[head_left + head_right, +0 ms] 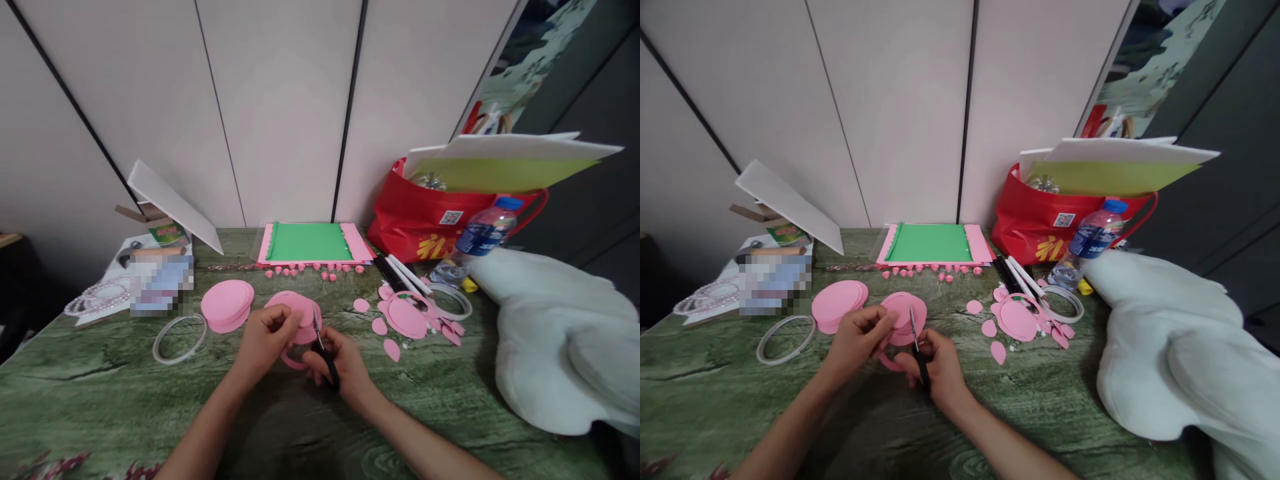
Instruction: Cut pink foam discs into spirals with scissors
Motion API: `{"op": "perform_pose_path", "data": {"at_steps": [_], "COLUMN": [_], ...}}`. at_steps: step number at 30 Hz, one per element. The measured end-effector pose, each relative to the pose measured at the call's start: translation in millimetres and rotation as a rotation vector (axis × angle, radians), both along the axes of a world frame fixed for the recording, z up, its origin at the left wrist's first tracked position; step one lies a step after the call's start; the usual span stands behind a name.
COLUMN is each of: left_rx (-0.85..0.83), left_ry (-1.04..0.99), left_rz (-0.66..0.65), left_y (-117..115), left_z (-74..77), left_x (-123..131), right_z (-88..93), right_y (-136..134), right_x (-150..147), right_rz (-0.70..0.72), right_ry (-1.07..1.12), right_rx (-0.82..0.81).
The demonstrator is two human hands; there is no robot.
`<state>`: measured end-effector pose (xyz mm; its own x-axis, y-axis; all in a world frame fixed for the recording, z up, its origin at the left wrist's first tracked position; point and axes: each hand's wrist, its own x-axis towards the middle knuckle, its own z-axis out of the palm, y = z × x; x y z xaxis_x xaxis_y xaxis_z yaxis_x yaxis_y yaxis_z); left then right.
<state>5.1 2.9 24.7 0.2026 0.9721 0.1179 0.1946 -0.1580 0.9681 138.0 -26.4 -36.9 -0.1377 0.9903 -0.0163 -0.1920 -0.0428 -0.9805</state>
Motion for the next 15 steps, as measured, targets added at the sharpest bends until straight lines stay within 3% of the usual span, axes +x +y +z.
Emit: {"op": "perform_pose_path", "data": {"at_steps": [4,7,11,15], "left_rx": [-0.22,-0.289,-0.244,-0.141], "left_ry": [-0.235,-0.345,-0.485,-0.457], "left_rz": [-0.133,-0.201,-0.069,0.098], "left_y": [1,0,4,13], "left_z": [1.0,3.1,4.2,-2.9], "left_x": [-6,-7,-7,-9], "right_z": [-0.8,2.6,10.2,9.1], "right_y": [7,12,9,6], "right_x": [4,9,11,8], "right_rz": [-0.054,-0.136,-0.126,-0.103], "right_ry": [0.007,0.015,-0.009,-0.036], "right_rx": [-0.012,0.026,0.078,0.083]}}
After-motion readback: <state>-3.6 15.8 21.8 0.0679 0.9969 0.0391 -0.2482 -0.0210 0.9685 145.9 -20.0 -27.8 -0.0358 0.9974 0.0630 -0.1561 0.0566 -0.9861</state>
